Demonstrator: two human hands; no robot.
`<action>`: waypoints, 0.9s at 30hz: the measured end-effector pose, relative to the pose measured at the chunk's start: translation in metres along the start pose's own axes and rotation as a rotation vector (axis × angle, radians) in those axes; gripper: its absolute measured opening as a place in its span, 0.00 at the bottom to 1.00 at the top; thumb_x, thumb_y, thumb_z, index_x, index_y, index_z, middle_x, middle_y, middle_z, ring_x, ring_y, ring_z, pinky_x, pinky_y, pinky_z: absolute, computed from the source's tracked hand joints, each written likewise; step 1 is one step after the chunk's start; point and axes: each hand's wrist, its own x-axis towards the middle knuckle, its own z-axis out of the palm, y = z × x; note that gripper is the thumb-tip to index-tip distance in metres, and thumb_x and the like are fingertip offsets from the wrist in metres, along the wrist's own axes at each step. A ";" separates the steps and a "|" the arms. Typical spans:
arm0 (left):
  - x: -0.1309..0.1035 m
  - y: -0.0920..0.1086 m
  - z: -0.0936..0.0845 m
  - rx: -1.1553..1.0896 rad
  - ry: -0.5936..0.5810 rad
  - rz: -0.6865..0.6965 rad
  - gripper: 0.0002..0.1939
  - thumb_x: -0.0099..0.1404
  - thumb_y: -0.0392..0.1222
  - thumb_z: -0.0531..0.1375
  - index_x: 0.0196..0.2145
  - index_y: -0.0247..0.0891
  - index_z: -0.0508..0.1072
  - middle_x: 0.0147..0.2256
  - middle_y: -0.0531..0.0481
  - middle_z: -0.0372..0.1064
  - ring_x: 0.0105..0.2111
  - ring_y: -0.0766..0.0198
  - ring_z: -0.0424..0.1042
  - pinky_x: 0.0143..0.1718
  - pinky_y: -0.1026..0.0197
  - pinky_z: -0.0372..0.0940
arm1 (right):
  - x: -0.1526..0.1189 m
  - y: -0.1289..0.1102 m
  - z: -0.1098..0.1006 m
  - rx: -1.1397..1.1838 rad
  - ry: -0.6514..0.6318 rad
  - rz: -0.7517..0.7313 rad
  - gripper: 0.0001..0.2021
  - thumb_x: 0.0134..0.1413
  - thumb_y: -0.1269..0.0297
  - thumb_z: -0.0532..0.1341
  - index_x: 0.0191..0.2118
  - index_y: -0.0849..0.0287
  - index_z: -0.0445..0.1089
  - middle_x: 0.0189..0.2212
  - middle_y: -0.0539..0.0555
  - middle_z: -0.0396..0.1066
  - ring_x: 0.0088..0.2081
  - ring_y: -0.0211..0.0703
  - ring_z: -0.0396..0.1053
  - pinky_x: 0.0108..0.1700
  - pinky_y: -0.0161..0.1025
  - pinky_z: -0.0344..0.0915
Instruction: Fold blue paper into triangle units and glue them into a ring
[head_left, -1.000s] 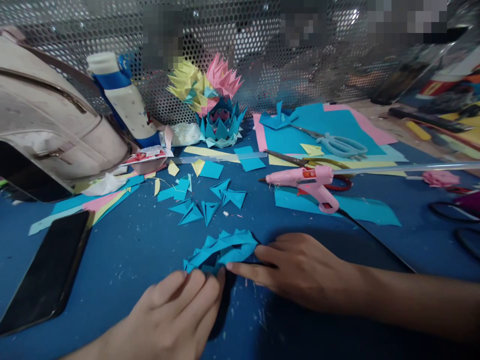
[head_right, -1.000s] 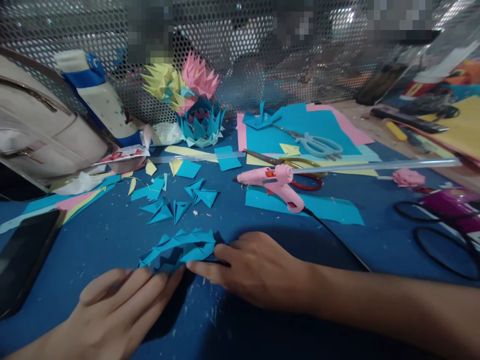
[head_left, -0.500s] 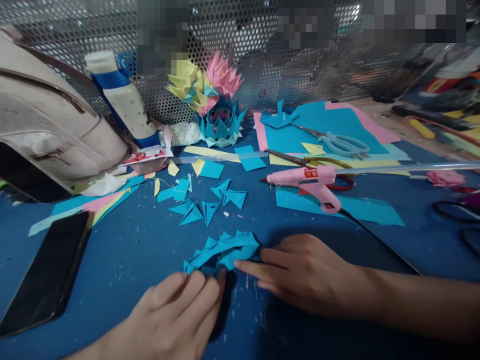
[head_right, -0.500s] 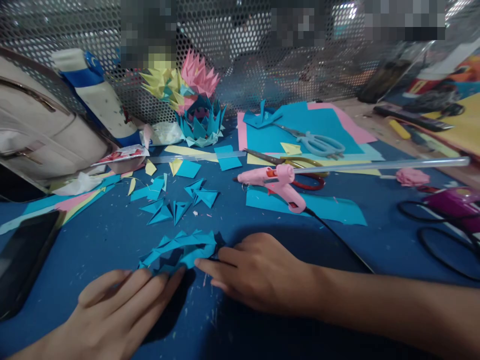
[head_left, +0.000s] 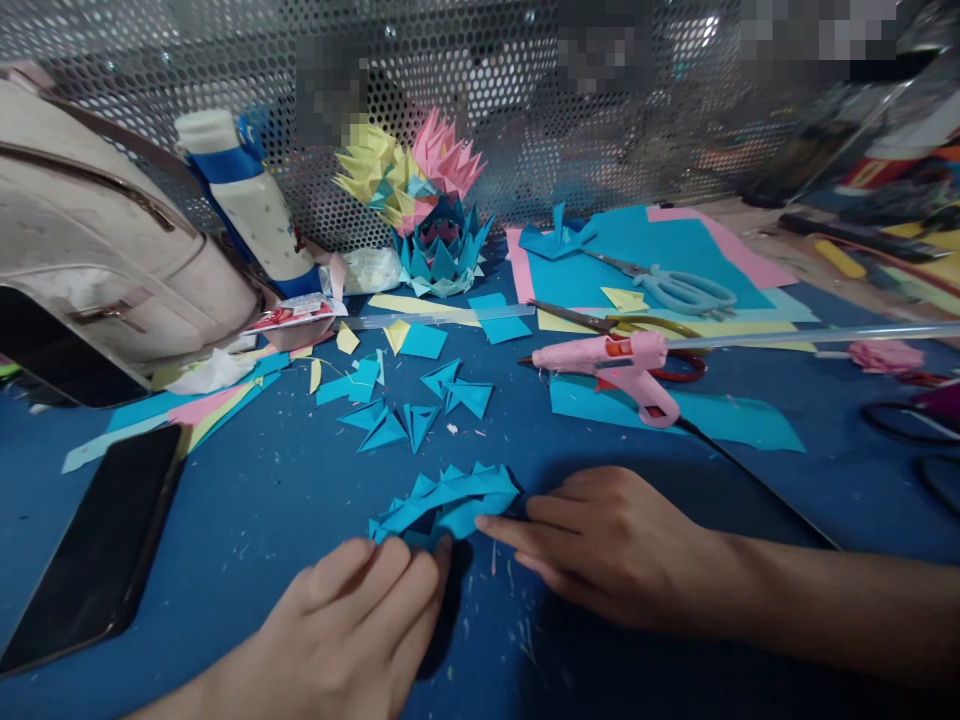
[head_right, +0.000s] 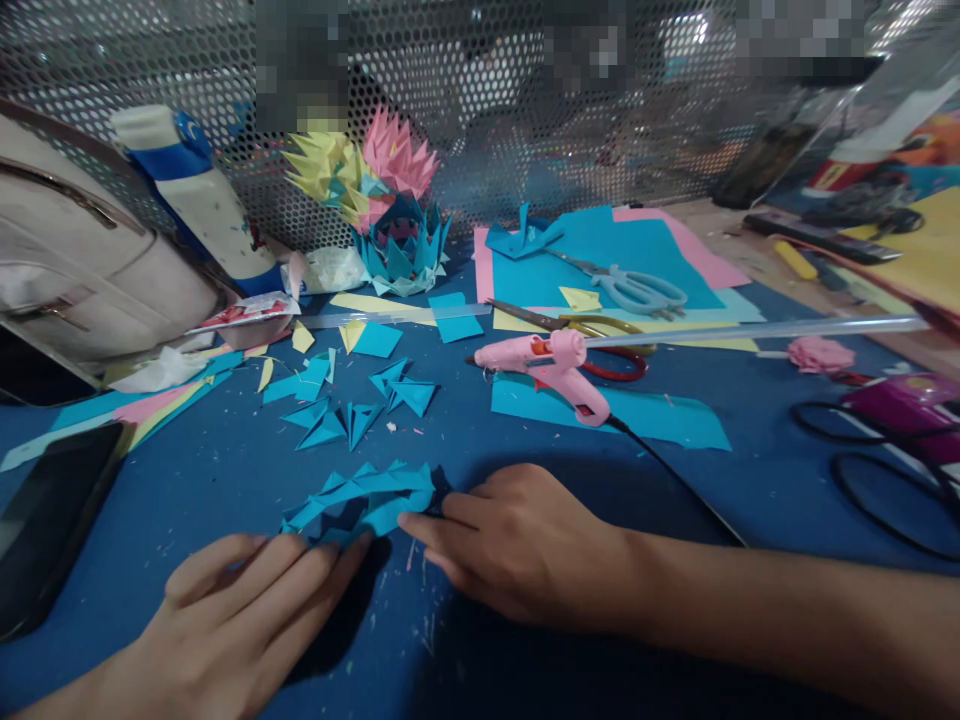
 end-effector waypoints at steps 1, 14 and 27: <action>0.000 0.000 0.000 -0.007 -0.002 -0.003 0.21 0.75 0.31 0.46 0.41 0.34 0.80 0.34 0.50 0.74 0.38 0.64 0.67 0.55 0.61 0.51 | 0.000 0.000 0.000 -0.001 0.003 -0.005 0.19 0.74 0.63 0.44 0.57 0.59 0.68 0.26 0.47 0.70 0.23 0.36 0.62 0.25 0.41 0.49; -0.002 0.001 0.001 -0.012 -0.010 -0.008 0.20 0.76 0.32 0.46 0.44 0.32 0.78 0.36 0.48 0.74 0.40 0.63 0.68 0.50 0.60 0.54 | 0.003 0.000 -0.004 0.020 0.027 -0.005 0.17 0.72 0.67 0.46 0.54 0.61 0.69 0.27 0.50 0.72 0.25 0.36 0.65 0.27 0.39 0.50; -0.003 0.000 0.000 0.027 -0.016 0.016 0.18 0.74 0.31 0.48 0.46 0.31 0.78 0.34 0.49 0.74 0.38 0.63 0.68 0.46 0.59 0.55 | 0.001 0.001 -0.005 0.019 0.072 -0.014 0.17 0.71 0.67 0.46 0.52 0.62 0.70 0.27 0.49 0.72 0.25 0.36 0.64 0.26 0.39 0.52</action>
